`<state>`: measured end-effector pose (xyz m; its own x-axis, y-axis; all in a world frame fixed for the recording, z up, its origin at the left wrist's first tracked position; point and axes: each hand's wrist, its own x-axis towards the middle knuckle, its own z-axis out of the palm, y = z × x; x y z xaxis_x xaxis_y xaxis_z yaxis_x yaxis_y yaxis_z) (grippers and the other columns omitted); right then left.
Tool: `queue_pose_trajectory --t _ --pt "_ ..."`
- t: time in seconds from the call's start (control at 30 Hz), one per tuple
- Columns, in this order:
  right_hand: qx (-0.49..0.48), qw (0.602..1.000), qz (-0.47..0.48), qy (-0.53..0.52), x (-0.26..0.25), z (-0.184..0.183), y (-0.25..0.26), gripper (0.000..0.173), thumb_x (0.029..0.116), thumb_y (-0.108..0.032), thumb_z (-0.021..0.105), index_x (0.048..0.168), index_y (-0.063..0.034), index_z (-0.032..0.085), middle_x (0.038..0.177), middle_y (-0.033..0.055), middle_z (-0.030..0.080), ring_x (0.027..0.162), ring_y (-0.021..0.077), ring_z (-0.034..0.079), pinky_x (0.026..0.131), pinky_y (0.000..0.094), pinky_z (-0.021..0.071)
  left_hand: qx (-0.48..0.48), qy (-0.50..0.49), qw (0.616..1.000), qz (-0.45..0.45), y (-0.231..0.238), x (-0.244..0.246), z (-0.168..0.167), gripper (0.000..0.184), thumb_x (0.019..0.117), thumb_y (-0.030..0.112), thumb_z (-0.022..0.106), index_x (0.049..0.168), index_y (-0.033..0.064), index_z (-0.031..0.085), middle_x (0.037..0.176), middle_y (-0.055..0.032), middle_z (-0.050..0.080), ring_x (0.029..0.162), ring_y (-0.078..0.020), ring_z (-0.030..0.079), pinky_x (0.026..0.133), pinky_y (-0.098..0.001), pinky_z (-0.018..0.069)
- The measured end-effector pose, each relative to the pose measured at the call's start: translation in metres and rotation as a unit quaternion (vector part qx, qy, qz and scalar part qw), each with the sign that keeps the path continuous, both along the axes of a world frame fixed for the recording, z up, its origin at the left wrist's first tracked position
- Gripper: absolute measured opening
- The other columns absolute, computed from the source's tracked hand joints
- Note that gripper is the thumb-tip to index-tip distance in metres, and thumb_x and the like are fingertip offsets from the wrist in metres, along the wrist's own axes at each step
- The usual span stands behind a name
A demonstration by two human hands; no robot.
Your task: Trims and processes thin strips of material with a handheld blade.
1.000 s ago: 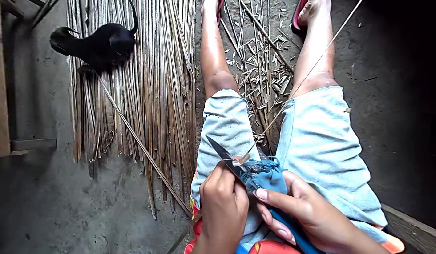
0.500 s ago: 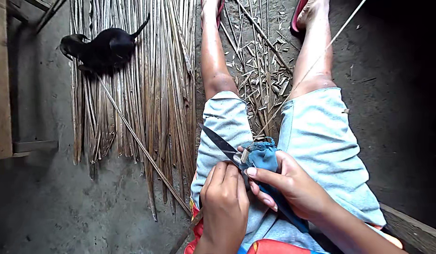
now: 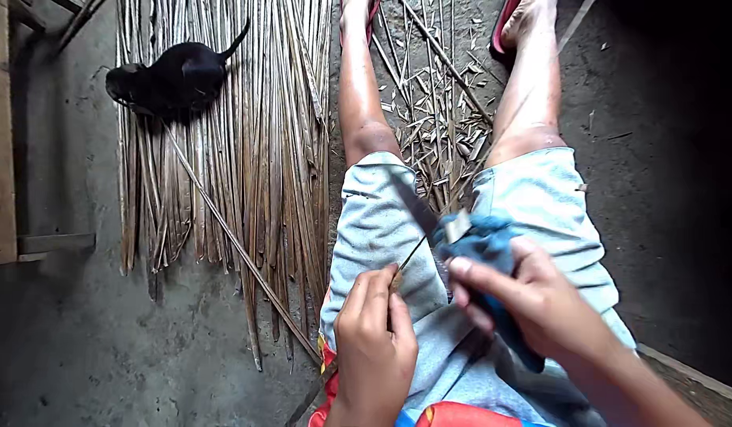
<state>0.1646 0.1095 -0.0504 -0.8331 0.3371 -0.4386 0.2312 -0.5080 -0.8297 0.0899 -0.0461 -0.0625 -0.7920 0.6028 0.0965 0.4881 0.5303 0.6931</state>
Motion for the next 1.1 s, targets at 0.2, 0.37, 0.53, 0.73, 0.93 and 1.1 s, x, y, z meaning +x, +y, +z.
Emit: queue_pose_trajectory --t 0.2,0.37,0.53,0.73,0.93,1.1 --pt "-0.183 0.979 -0.082 -0.045 -0.015 0.001 -0.007 0.020 0.1030 -0.001 0.043 0.089 -0.0065 0.056 0.064 -0.0014 0.065 0.044 0.0005 0.056 0.043 0.0131 0.0482 -0.063 -0.005 0.998 -0.009 -0.004 -0.003 0.007 0.029 0.0971 0.015 0.053 0.103 0.0000 0.077 0.081 -0.0038 0.075 0.069 -0.0041 0.069 0.065 -0.0183 0.0544" --pt "-0.193 0.975 -0.086 -0.070 -0.010 0.005 0.002 0.021 0.1044 -0.002 0.039 0.091 -0.0068 0.054 0.063 -0.0008 0.064 0.043 0.0008 0.056 0.042 0.0125 0.0476 -0.090 -0.013 0.996 -0.010 -0.001 -0.006 0.009 0.029 0.0964 0.010 0.049 0.101 -0.0008 0.076 0.075 -0.0038 0.071 0.062 -0.0050 0.063 0.060 -0.0183 0.0504" --pt "-0.258 0.964 0.006 -0.059 0.003 0.008 -0.020 0.019 0.1011 -0.002 0.045 0.088 -0.0094 0.057 0.065 -0.0019 0.067 0.045 -0.0003 0.058 0.043 0.0122 0.0478 -0.070 0.015 0.997 0.003 0.006 -0.004 0.007 0.025 0.0936 0.010 0.053 0.091 0.0025 0.076 0.076 -0.0050 0.071 0.066 -0.0059 0.065 0.061 -0.0186 0.0506" --pt "-0.218 0.972 -0.025 -0.080 0.001 0.012 -0.022 0.016 0.0991 0.002 0.048 0.088 -0.0070 0.056 0.063 -0.0003 0.066 0.043 0.0014 0.058 0.041 0.0136 0.0486 -0.035 0.002 0.999 0.006 0.004 -0.006 0.004 0.023 0.0932 0.012 0.057 0.091 0.0040 0.078 0.077 -0.0031 0.072 0.069 -0.0008 0.065 0.065 -0.0142 0.0501" --pt "-0.090 0.991 -0.070 -0.064 -0.003 0.009 -0.027 0.014 0.0960 0.004 0.054 0.088 -0.0071 0.057 0.063 -0.0023 0.067 0.044 0.0009 0.057 0.041 0.0139 0.0480 -0.014 0.024 1.000 0.005 0.005 -0.004 0.005 0.020 0.0923 0.011 0.060 0.091 0.0022 0.078 0.078 -0.0050 0.074 0.070 -0.0020 0.067 0.067 -0.0141 0.0520" --pt "-0.028 0.990 -0.111 -0.086 -0.009 0.006 -0.017 0.014 0.0974 0.004 0.053 0.088 -0.0054 0.057 0.062 -0.0024 0.066 0.043 0.0013 0.057 0.041 0.0140 0.0481 -0.031 0.051 0.998 -0.010 0.004 0.000 0.006 0.021 0.0921 0.011 0.060 0.092 0.0022 0.079 0.078 -0.0053 0.075 0.070 -0.0060 0.069 0.067 -0.0168 0.0532"
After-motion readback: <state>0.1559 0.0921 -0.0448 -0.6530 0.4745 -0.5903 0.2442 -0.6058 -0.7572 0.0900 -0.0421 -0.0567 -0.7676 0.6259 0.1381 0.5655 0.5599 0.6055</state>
